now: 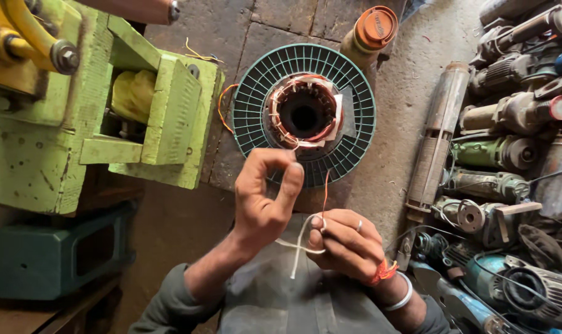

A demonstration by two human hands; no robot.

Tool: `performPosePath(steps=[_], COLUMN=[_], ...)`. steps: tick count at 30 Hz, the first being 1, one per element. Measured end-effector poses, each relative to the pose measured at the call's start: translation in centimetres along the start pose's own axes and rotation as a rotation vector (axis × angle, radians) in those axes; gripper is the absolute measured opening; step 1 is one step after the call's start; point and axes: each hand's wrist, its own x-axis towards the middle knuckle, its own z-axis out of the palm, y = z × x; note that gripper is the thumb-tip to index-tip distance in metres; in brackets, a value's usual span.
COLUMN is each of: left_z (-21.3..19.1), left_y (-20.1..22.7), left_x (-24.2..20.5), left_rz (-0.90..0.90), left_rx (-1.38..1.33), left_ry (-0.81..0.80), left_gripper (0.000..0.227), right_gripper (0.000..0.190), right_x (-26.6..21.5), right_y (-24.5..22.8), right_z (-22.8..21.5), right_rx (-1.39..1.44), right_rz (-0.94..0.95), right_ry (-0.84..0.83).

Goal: The person secures copper windings on a motor stator by repeatedly wrapping and tying a white string around the coil assembly. The hands manipulate the string and the stator to tighten the binding.

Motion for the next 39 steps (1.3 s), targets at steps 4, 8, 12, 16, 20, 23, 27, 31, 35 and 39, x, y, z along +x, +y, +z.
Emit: performPosePath(steps=[4, 8, 12, 16, 20, 23, 27, 31, 35, 39], left_z=[-0.5, -0.4, -0.4, -0.9, -2.3, -2.2, -1.3, -1.7, -2.3, -3.0], left_y=[0.3, 0.6, 1.0, 1.1, 1.1, 1.5, 1.5, 0.6, 0.0, 0.5], left_x=[-0.1, -0.5, -1.4, -1.3, -0.2, 0.2, -1.0, -1.8, -2.6, -1.8], left_rz=[-0.226, -0.298, -0.090, -0.213, 0.010, 0.287, 0.172, -0.156, -0.177, 0.140], left_rx=[-0.130, -0.254, -0.054, -0.212, 0.106, 0.256, 0.077, -0.125, -0.242, -0.078], left_ry=[-0.338, -0.382, -0.407, -0.333, -0.108, -0.269, -0.466, -0.634, -0.590, -0.325], left_gripper=[0.015, 0.016, 0.016, 0.015, 0.013, 0.011, 0.014, 0.017, 0.017, 0.015], right_gripper=[0.011, 0.017, 0.017, 0.018, 0.022, 0.020, 0.020, 0.010, 0.022, 0.020], right_x=[-0.4, -1.5, -2.3, -1.5, 0.2, 1.1, -0.1, -3.1, -4.6, -2.4], right_y=[0.7, 1.5, 1.7, 1.2, -0.7, -1.0, 0.5, 3.4, 6.7, 9.6], right_z=[0.2, 0.7, 0.9, 0.5, -1.9, -3.2, -3.4, -3.8, -4.6, -6.2], right_rx=[0.042, 0.179, 0.252, 0.112, 0.027, -0.028, 0.051, 0.603, 0.616, -0.353], right_rz=[-0.067, -0.118, -0.031, -0.081, 0.107, 0.131, 0.261, 0.504, 0.621, 0.698], right_ry=[-0.039, -0.102, -0.174, -0.333, -0.153, 0.139, -0.174, -0.172, 0.127, 0.301])
